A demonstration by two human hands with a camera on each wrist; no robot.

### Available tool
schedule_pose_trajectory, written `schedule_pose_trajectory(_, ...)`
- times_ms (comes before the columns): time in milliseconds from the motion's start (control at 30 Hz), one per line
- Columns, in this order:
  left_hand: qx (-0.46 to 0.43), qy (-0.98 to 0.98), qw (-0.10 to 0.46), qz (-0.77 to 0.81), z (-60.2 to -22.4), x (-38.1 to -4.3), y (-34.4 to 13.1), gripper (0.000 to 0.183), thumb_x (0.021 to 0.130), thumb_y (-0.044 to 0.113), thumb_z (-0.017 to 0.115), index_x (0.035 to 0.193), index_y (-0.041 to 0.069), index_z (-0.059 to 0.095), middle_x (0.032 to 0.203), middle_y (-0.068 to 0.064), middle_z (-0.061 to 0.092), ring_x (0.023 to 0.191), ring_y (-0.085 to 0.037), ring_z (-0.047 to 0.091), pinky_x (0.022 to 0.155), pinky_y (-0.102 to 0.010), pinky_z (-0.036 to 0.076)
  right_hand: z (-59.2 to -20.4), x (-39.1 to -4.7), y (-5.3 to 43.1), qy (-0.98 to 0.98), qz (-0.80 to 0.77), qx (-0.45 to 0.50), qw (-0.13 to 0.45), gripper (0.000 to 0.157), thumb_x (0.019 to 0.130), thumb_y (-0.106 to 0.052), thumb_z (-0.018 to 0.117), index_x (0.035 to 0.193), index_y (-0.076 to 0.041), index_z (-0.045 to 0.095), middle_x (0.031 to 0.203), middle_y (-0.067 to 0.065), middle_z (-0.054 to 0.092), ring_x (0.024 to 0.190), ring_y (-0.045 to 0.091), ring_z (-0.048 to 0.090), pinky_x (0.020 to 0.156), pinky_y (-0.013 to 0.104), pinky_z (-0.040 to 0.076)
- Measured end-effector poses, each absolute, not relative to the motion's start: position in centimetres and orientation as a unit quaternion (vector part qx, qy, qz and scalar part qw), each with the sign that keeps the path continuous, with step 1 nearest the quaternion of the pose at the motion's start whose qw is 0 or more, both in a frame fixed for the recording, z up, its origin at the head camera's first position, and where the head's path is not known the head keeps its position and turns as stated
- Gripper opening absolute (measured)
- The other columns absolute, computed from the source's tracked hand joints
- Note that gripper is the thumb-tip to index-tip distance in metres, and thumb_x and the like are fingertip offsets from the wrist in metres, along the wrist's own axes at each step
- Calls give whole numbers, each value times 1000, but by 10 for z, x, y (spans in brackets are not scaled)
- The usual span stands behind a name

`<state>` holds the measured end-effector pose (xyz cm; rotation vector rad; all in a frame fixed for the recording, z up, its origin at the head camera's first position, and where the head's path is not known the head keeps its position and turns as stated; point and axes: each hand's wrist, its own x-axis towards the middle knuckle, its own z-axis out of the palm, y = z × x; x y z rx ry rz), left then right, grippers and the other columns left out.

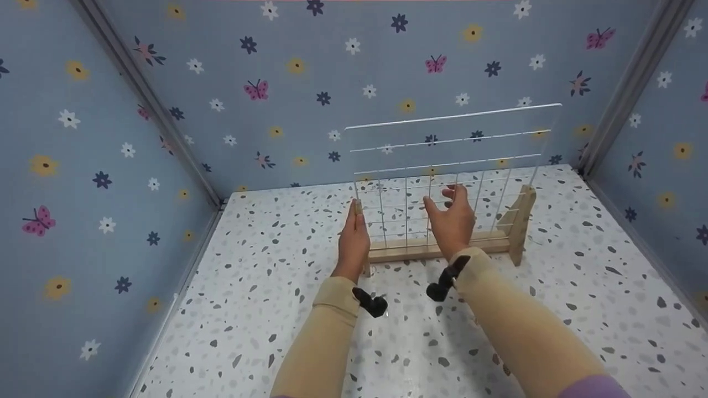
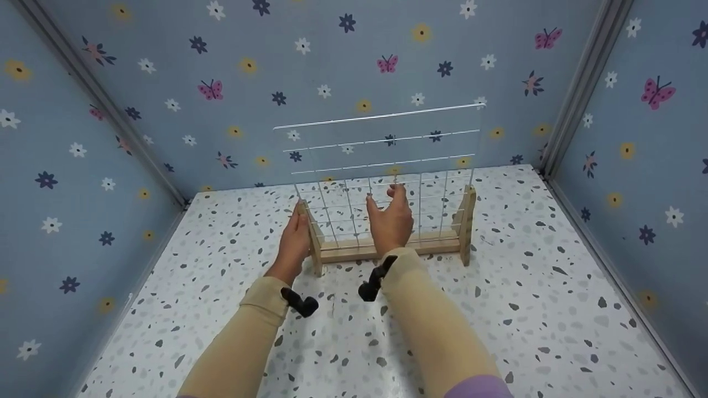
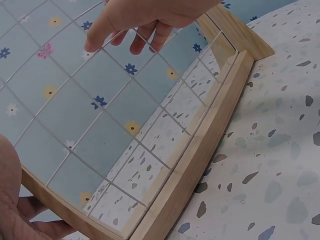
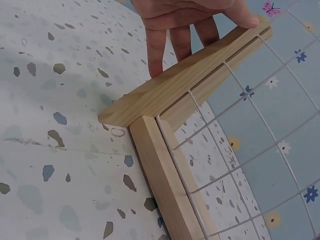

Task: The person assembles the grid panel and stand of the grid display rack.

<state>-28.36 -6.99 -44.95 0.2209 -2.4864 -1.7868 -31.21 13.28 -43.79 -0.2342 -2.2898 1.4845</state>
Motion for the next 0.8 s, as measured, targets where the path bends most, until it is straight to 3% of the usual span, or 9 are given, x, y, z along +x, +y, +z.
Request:
schedule_pose_trajectory(267, 65, -792, 12, -607, -448, -286, -73, 54, 109, 53, 28, 161, 43, 15, 168, 8, 18, 153, -25, 21, 122, -47, 22, -439, -309, 165, -842, 493, -38, 216, 65, 94, -59, 63, 140, -15, 50, 138, 3, 60, 121, 25, 62, 96, 42, 53)
schedule_pose_trajectory(567, 53, -801, 22, -595, -440, -287, -74, 54, 109, 52, 35, 159, 49, 16, 166, 3, 26, 149, -29, 31, 117, -54, 30, -434, -305, 239, -863, 382, 8, 331, 34, 100, -38, 63, 111, -6, 66, 103, 9, 72, 89, 24, 71, 79, 37, 56)
schedule_pose_trajectory(700, 28, -807, 25, -589, -436, -286, -77, 58, 106, 59, 35, 159, 49, 13, 165, 5, 28, 150, -24, 29, 118, -51, 29, -428, -301, 270, -863, 367, -34, 345, 36, 101, -40, 60, 111, -5, 64, 97, 9, 67, 86, 22, 65, 74, 31, 47)
schedule_pose_trajectory(800, 21, -813, 25, -582, -431, -285, -78, 62, 104, 61, 35, 160, 47, 12, 165, 7, 26, 150, -23, 29, 119, -50, 29, -425, -299, 288, -864, 360, -59, 346, 42, 101, -43, 58, 119, -4, 62, 102, 11, 64, 91, 25, 61, 77, 34, 44)
